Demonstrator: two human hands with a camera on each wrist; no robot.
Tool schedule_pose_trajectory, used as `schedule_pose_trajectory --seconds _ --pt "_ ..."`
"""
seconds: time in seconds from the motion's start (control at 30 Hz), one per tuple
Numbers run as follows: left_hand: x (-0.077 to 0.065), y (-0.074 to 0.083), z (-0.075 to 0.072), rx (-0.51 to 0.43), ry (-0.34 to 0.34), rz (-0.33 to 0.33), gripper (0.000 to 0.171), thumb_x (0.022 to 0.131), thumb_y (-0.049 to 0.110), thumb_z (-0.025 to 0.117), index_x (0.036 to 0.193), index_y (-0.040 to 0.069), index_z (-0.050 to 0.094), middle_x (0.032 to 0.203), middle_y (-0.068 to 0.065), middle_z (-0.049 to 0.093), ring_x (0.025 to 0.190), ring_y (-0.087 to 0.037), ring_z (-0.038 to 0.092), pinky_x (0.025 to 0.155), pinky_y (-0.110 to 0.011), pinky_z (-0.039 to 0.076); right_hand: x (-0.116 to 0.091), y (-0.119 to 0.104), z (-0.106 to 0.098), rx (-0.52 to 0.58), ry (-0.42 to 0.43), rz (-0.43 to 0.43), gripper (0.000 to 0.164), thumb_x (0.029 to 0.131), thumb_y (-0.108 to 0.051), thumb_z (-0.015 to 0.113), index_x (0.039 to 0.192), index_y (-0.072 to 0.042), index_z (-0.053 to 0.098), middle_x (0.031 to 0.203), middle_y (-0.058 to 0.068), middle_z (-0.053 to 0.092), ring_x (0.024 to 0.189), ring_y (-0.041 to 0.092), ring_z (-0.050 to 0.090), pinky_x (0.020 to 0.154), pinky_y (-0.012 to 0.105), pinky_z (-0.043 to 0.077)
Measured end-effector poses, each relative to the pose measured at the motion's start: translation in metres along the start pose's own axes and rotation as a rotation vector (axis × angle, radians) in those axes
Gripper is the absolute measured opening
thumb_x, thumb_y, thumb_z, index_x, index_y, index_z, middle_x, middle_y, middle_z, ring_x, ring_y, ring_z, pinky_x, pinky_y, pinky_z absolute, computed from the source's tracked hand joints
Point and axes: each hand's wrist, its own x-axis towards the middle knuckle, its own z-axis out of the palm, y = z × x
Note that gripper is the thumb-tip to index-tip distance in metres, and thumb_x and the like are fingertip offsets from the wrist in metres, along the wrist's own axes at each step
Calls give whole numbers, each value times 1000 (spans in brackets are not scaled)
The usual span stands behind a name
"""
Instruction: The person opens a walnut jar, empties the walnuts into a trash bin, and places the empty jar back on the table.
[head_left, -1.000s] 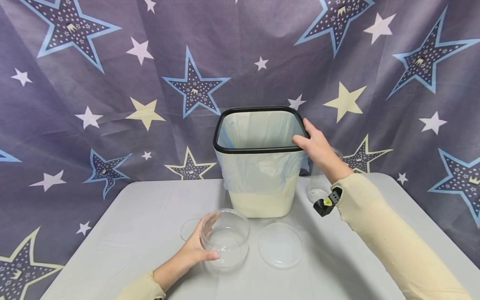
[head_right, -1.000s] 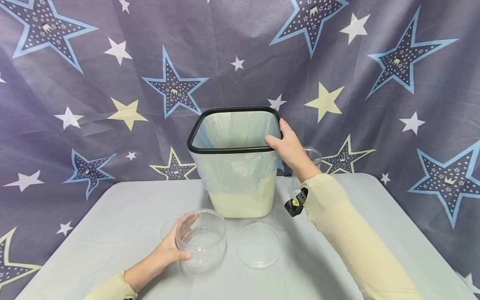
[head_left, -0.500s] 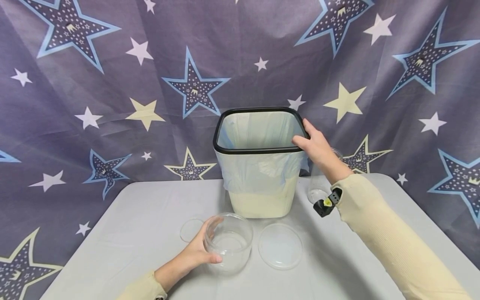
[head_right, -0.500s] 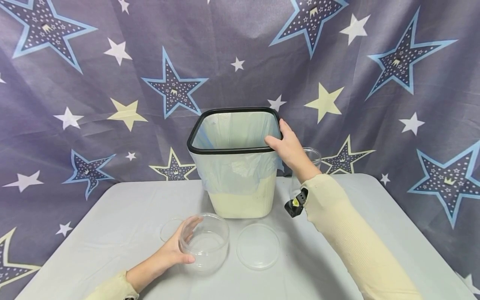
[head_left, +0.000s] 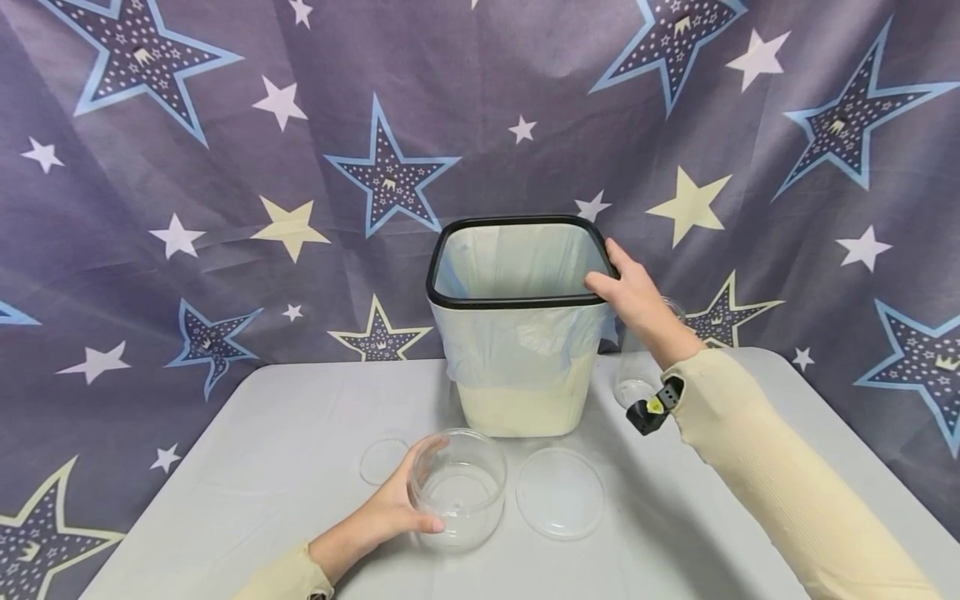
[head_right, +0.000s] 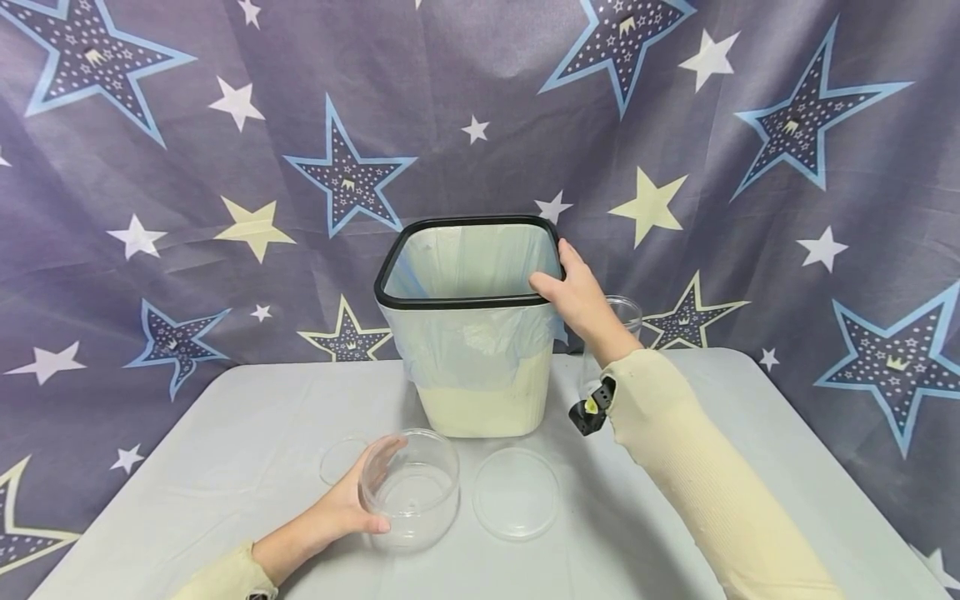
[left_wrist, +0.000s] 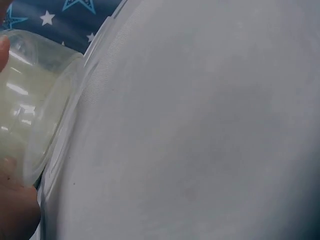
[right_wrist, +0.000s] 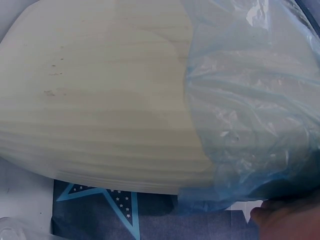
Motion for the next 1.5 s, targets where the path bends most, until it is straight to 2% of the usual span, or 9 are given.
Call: schedule_pose_trajectory --seconds 0.17,0.23,0.6,0.7,0.83,0.9,1.07,1.2,1.5 --pt "-1 0 0 -1 -9 -63 113 59 14 88 149 11 19 152 -16 26 141 -38 13 111 -56 8 1 0 0 7 -11 -6 77 88 -20 44 151 -10 2 158 7 5 143 20 7 115 42 14" --pt "-1 0 0 1 -9 -82 115 58 12 88 149 10 18 152 -16 25 141 -38 14 110 -59 8 0 0 0 7 -11 -2 77 87 -21 44 151 -11 2 158 7 5 143 20 7 115 42 14" --pt "-2 2 3 47 -5 -148 124 54 5 86 151 7 9 154 -15 22 142 -36 11 112 -54 8 1 -1 1 2 -10 8 78 87 -20 45 152 -11 2 158 7 5 144 21 7 115 43 14" --pt "-3 3 2 40 -21 -146 126 56 4 86 151 4 3 155 -16 18 143 -35 8 114 -37 12 1 0 2 2 -11 9 77 87 -21 45 152 -12 2 158 6 5 144 20 7 115 42 14" --pt "-5 5 -3 9 -82 -116 127 58 4 84 150 1 -3 156 -21 10 142 -37 3 106 -10 13 1 0 3 -2 -8 5 77 87 -21 45 152 -12 3 158 6 5 144 20 6 115 42 14" --pt "-6 6 -6 0 -110 -99 126 60 8 85 150 1 -3 155 -24 5 141 -41 2 102 -6 15 1 1 3 -7 -9 1 77 87 -22 45 151 -11 3 158 7 5 144 20 6 115 43 14" --pt "-5 9 -19 24 -137 -42 123 66 20 86 150 0 -2 153 -30 2 139 -47 5 102 -7 19 2 1 -1 -43 -16 -19 76 88 -23 45 151 -9 4 158 9 6 144 22 6 115 44 13" --pt "0 17 -33 72 -138 59 116 71 16 82 148 -4 -1 151 -33 6 137 -48 6 105 -11 19 4 1 -3 -94 -29 -22 76 90 -24 45 151 -7 4 158 11 6 144 25 5 115 46 12" --pt "13 54 -73 261 -70 156 110 74 13 79 150 1 0 153 -26 11 138 -45 11 106 -12 18 7 7 -9 -266 78 -131 74 93 -38 51 149 -2 19 156 13 17 143 28 15 115 45 15"
